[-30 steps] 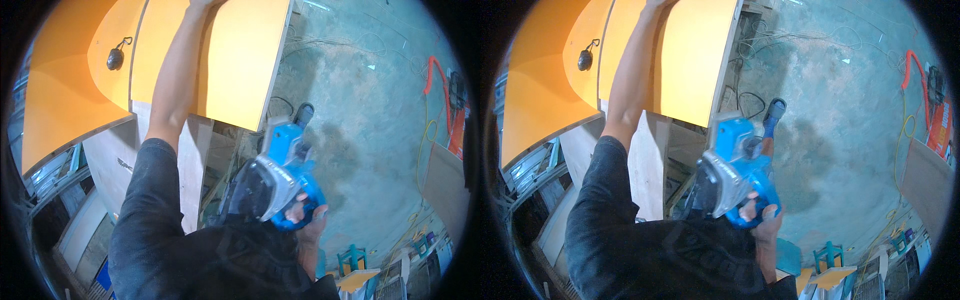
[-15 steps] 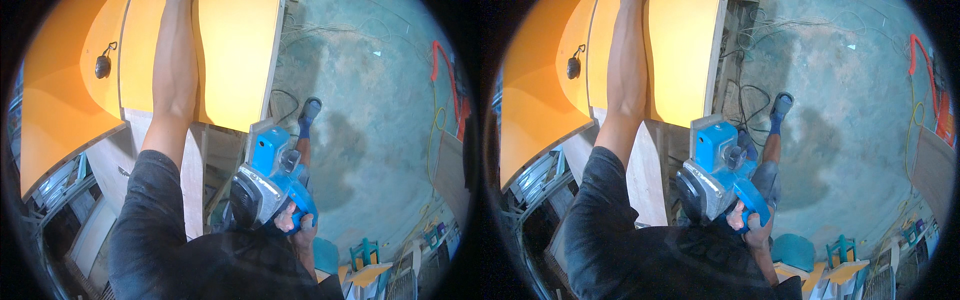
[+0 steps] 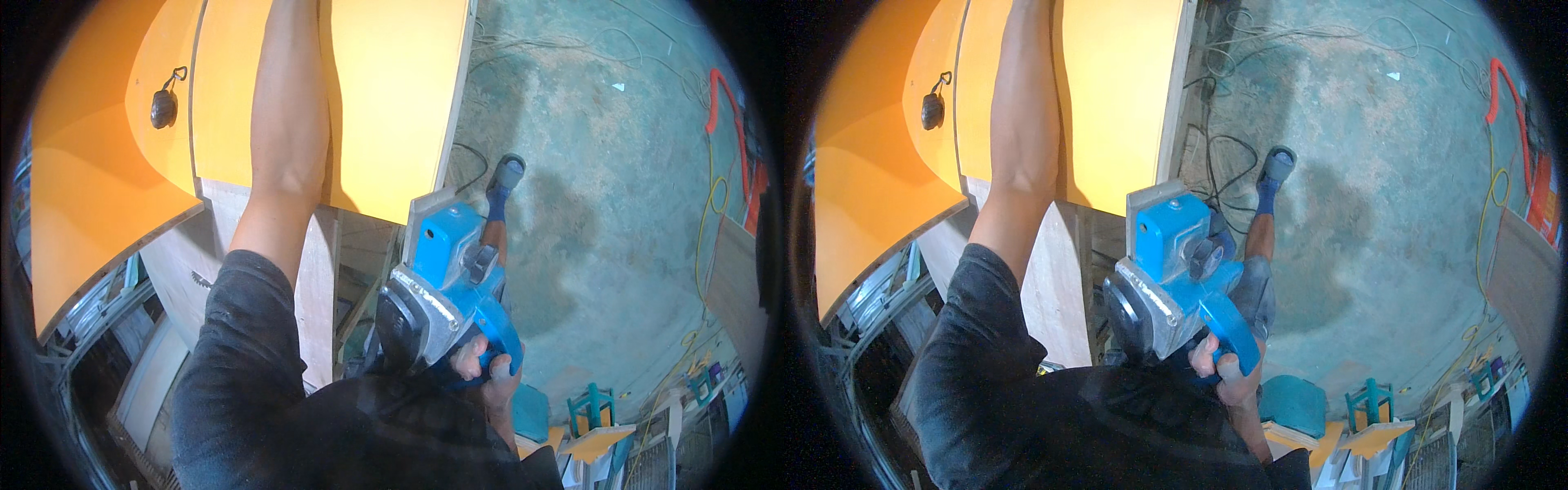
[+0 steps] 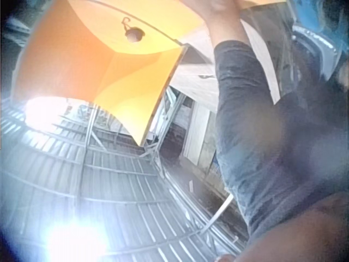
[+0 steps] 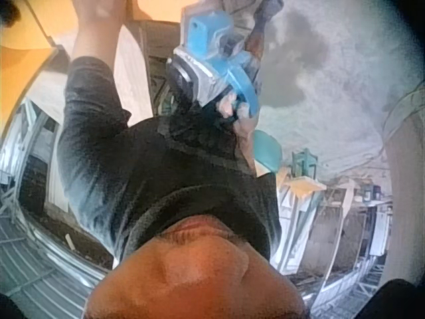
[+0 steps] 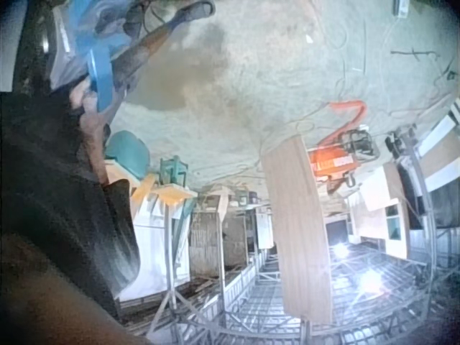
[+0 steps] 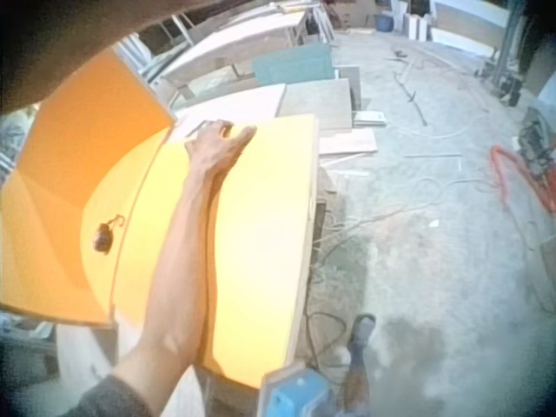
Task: The person uses an electric hand planer to shave the edge of a wooden board and then uses a power sander to smooth the edge.
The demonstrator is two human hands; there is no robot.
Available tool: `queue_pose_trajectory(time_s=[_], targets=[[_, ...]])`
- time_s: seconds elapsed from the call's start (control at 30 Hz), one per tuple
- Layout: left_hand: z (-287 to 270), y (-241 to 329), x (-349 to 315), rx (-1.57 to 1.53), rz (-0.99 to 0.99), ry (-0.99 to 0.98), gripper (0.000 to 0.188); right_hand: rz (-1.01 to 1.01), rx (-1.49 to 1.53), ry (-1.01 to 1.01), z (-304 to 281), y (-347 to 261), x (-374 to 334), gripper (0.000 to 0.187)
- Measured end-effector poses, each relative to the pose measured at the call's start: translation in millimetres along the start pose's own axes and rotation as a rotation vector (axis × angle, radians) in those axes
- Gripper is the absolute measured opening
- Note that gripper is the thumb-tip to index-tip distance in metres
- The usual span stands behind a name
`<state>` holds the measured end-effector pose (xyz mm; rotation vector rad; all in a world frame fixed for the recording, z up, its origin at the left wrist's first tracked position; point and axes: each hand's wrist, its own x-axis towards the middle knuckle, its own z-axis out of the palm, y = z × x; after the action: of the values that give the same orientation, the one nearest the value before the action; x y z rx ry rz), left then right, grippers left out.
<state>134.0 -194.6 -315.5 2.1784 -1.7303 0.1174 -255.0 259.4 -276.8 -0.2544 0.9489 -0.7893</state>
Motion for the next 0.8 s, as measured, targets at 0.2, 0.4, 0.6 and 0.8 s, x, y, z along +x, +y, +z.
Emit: queue_pose_trajectory(time_s=[0.2, 0.4, 0.6, 0.8], targets=[[2.6, 3.0, 3.8, -0.013, -0.029, 0.009, 0.080, -0.002, 0.213, -0.010, 7.5, -11.5, 22.0, 0.045], [1.5, 7.3, 11.0, -0.020, -0.054, 0.028, 0.077, 0.033, 0.046, -0.031, 15.7, -36.4, 43.4, 0.057], [0.7, 5.6, 15.0, -0.026, -0.086, 0.044, 0.072, -0.033, 0.047, -0.108, 25.8, -63.9, 81.0, 0.053], [1.0, 15.2, 14.5, -0.042, -0.073, 0.038, 0.067, 0.018, 0.078, -0.084, 28.8, -93.7, 116.3, 0.052]])
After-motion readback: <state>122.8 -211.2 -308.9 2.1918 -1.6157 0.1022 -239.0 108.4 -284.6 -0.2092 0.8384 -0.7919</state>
